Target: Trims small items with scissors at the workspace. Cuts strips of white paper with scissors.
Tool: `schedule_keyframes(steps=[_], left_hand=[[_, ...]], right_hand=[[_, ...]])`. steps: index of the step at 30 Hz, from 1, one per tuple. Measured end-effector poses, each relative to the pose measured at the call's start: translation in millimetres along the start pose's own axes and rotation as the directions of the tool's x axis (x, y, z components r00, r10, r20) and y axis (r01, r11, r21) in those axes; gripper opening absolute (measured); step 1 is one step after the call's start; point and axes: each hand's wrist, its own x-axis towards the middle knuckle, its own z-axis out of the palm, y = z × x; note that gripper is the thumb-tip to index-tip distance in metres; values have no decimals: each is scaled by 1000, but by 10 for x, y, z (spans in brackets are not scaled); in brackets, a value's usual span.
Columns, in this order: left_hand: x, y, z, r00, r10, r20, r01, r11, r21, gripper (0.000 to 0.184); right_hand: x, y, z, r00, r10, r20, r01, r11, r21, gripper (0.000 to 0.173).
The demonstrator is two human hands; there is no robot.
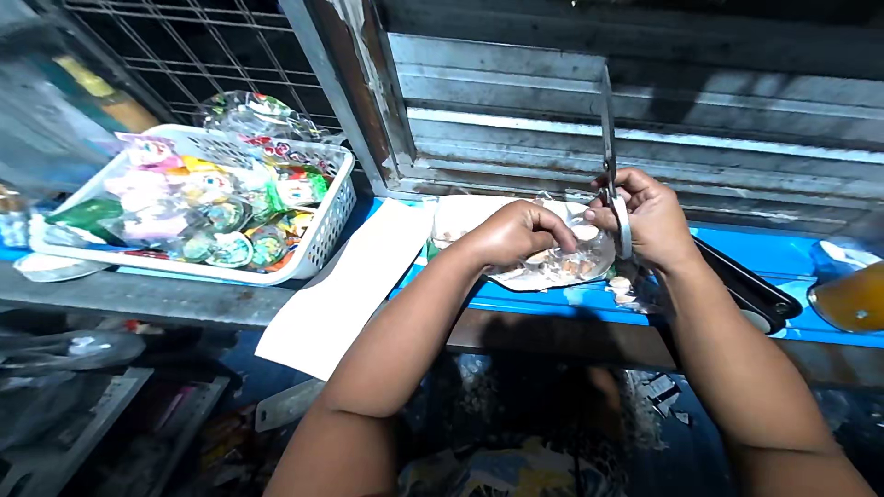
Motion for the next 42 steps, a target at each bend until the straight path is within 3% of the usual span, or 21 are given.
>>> schedule_keyframes(steps=[4,7,12,14,17,20,24,28,33,37,42], left_hand=[[-7,24,2,999,-30,26,29,999,17,23],[-13,25,-56,999,-20,-38,21,1000,21,29],[-4,-16,-133,968,-85,-238,22,966,-256,30],[27,-58,-133,951,-146,-273,39,931,-364,27],[31,-48,-70,963,-158,-216,43,889,-457,28],[10,-37,-3,985,-50,-163,-56,808,-586,29],[-10,-32,27,979,69,-192,-180,735,-654,28],[-3,-45,57,965,100,-243,-239,718,-654,26],[-12,-29,66,993,4,-120,-67,847,-527,25],[-15,3,90,998,-38,-52,7,865,-501,25],[-26,-1,38,998,-58,20,60,865,-498,31]], right_hand=[[16,25,23,1000,-25,-9,25,1000,7,41],[78,49,-19,996,45,-74,-49,998,-46,39],[134,73,-204,988,118,-96,-136,971,-199,39],[121,61,-184,987,150,-49,-156,975,-157,34],[57,31,-11,984,163,66,-162,987,-17,33],[4,20,171,976,165,143,-184,974,129,38],[-19,-5,252,970,186,154,-222,939,264,46],[-42,14,263,999,8,47,-19,969,245,50],[8,145,174,948,-279,-153,273,960,-62,45],[7,125,144,913,-364,-185,352,931,-96,45],[33,134,139,919,-337,-203,317,940,-123,42]])
